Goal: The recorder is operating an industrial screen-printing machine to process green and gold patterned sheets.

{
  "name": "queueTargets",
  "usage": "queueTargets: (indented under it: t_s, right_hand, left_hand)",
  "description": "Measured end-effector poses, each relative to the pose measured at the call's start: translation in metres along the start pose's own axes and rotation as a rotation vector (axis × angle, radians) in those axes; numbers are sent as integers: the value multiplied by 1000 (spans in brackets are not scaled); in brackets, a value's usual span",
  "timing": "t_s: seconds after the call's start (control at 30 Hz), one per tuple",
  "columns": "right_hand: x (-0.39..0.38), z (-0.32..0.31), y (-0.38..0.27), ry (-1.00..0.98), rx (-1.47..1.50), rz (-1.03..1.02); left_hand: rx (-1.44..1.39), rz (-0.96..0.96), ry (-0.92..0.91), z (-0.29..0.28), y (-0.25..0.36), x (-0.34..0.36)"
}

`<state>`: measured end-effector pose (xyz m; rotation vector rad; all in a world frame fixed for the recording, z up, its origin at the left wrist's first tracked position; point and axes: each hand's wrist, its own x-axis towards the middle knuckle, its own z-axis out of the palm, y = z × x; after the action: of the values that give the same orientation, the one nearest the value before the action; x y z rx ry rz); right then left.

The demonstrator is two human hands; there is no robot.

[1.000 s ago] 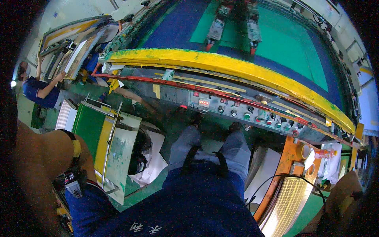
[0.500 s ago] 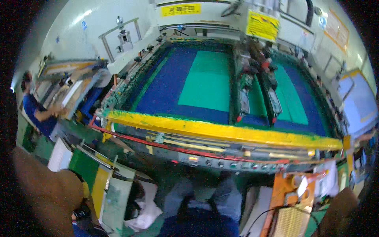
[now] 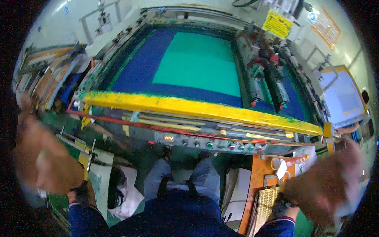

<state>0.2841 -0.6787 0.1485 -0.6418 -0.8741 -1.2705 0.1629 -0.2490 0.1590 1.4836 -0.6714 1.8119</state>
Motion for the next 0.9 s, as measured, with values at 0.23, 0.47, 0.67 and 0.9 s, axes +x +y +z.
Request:
queueTargets:
  t_s: [0.23,0.47,0.67,0.9]
  right_hand:
    - [-110,-56,103,-732,-727,722]
    - [-132,-57,109,-745,-866,605]
    - [-132,-54,112,-783,-867,481]
    - [-133,-57,114,-803,-838,402]
  left_hand:
    - [352,-471,-666,9,-105,-92]
    - [526,-593,-525,19,-154,-125]
    - [513,-588,-580,21,-169,-123]
    - [597,-499,-649,23,-164,-128]
